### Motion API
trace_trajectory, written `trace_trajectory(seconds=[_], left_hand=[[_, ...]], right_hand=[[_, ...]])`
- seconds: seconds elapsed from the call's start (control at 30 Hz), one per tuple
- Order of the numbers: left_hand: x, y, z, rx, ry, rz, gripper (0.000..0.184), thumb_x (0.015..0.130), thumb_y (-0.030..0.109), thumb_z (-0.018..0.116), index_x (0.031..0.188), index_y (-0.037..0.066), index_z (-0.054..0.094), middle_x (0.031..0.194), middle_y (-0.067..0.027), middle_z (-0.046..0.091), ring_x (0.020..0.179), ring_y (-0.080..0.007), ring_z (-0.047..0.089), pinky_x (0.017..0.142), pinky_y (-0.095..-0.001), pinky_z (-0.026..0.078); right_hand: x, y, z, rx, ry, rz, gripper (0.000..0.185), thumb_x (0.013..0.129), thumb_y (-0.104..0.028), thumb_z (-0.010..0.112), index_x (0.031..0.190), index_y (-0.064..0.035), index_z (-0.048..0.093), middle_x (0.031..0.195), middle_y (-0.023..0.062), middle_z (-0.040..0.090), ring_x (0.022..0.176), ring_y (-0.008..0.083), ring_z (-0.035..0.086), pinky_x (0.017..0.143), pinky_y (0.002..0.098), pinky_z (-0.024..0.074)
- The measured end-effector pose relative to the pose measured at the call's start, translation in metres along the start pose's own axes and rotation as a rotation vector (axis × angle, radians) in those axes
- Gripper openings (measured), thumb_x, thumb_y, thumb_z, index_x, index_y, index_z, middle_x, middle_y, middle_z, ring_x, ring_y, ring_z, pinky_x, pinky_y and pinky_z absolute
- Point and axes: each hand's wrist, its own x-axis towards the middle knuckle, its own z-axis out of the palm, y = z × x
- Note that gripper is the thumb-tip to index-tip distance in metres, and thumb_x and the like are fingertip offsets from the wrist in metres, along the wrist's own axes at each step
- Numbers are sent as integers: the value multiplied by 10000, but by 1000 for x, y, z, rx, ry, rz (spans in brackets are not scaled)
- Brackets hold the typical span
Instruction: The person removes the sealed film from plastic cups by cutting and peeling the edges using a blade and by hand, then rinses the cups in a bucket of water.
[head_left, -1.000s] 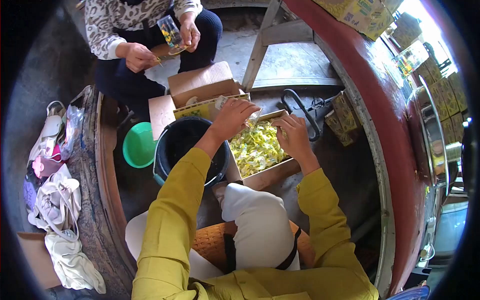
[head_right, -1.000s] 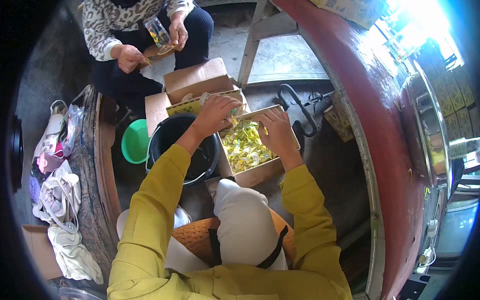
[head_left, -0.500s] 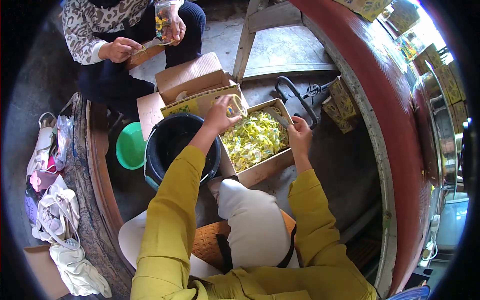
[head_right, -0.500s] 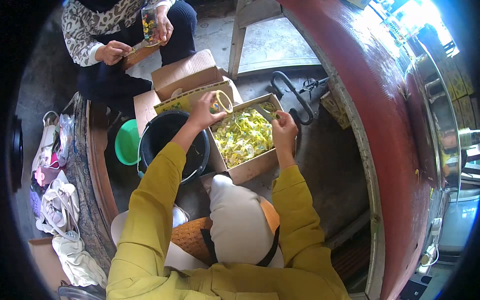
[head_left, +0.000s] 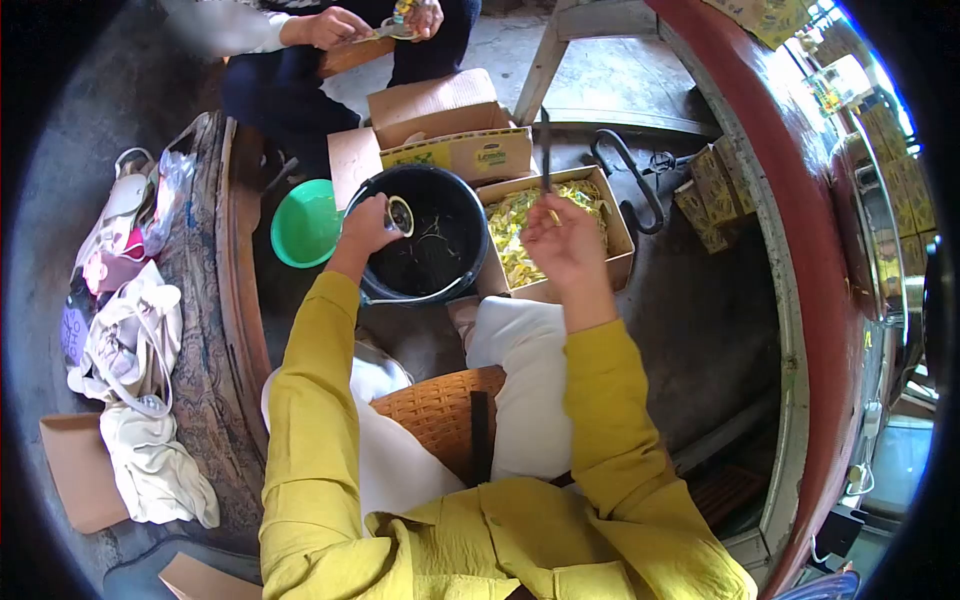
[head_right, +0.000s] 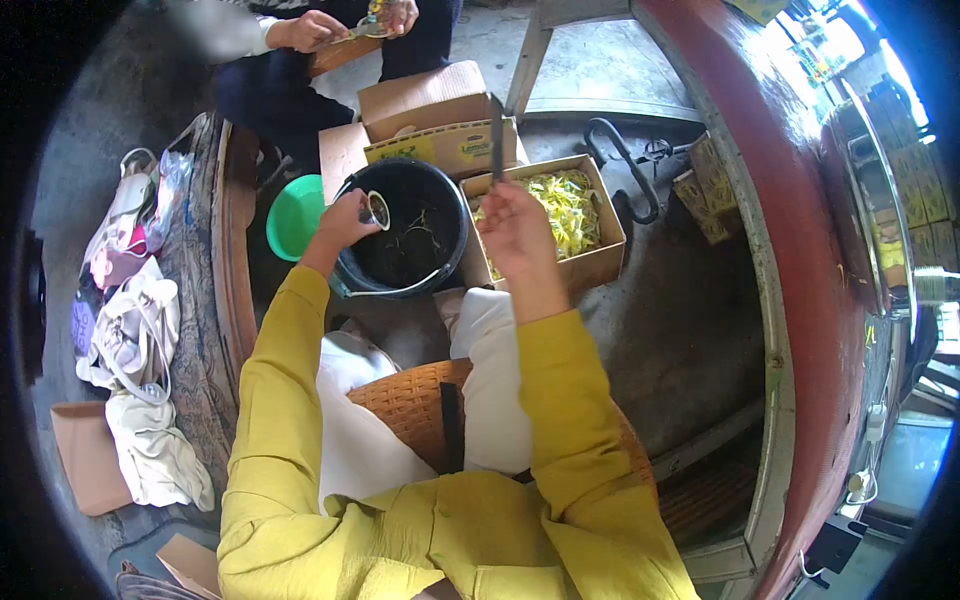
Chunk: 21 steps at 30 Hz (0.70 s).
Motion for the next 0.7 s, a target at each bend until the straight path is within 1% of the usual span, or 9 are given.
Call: trace_trajectory(seconds=[0.17, 0.2, 0.33, 0.43, 0.47, 0.5, 0.57, 0.63, 0.7], left_hand=[[-21, 0, -14, 178, -41, -69, 495, 599, 350, 713, 945, 61, 508, 913, -139, 569, 895, -303, 552, 740, -410, 463], [-22, 1, -12, 298, -85, 18, 495, 595, 355, 701, 949, 61, 520, 918, -138, 575, 898, -293, 554, 754, -407, 467], [-13, 14, 11, 178, -102, -100, 479, 579, 345, 685, 928, 50, 541, 928, -168, 579, 913, -307, 551, 784, -408, 461], [-9, 12, 30, -117, -70, -104, 520, 571, 347, 681, 920, -12, 541, 907, -237, 581, 864, -382, 558, 764, -427, 457], [3, -6, 44, -123, -269, -39, 527, 540, 340, 715, 901, -14, 565, 889, -225, 597, 820, -360, 586, 735, -399, 468], [2, -2, 45, -476, -283, -212, 512, 537, 333, 743, 878, -16, 590, 883, -210, 606, 813, -317, 601, 724, -371, 470], [-14, 13, 37, -325, -108, -301, 510, 582, 342, 739, 913, -18, 595, 874, -185, 613, 815, -279, 607, 730, -360, 468], [-6, -16, 69, -528, -160, -464, 498, 624, 356, 722, 921, -16, 576, 887, -197, 608, 829, -285, 603, 742, -365, 465], [-8, -17, 69, -550, -151, -494, 441, 730, 368, 632, 949, -3, 540, 839, -184, 599, 715, -259, 612, 600, -348, 493]], right_hand=[[8, 41, 6, -19, 30, 72, 180, 723, -120, 602, 893, -158, 558, 726, -30, 540, 676, 112, 515, 629, 287, 368], [5, 39, 8, -37, 18, 54, 223, 719, -120, 603, 931, -163, 551, 743, -34, 531, 685, 108, 505, 628, 282, 370], [6, 32, 3, -30, 42, -41, 161, 747, -101, 578, 899, -146, 550, 692, -25, 541, 633, 112, 516, 586, 265, 392], [14, 34, -13, -54, 9, -144, 182, 743, -101, 583, 913, -155, 549, 679, -44, 537, 611, 89, 509, 559, 243, 394], [15, 35, -14, -59, 20, -162, 235, 737, -120, 593, 963, -160, 546, 692, -58, 526, 619, 73, 491, 549, 228, 372], [15, 35, -13, -65, 34, -173, 290, 731, -139, 603, 1013, -165, 542, 705, -72, 515, 628, 56, 473, 538, 212, 350], [6, 32, -1, -10, 87, -162, 295, 732, -140, 603, 1019, -175, 543, 701, -82, 513, 616, 58, 472, 529, 212, 350], [8, 32, -4, 15, 67, -180, 271, 731, -123, 594, 992, -180, 547, 720, -84, 531, 615, 58, 475, 528, 213, 352], [8, 33, -5, 24, 50, -208, 259, 731, -116, 588, 978, -181, 549, 734, -79, 543, 613, 58, 477, 529, 213, 353]])
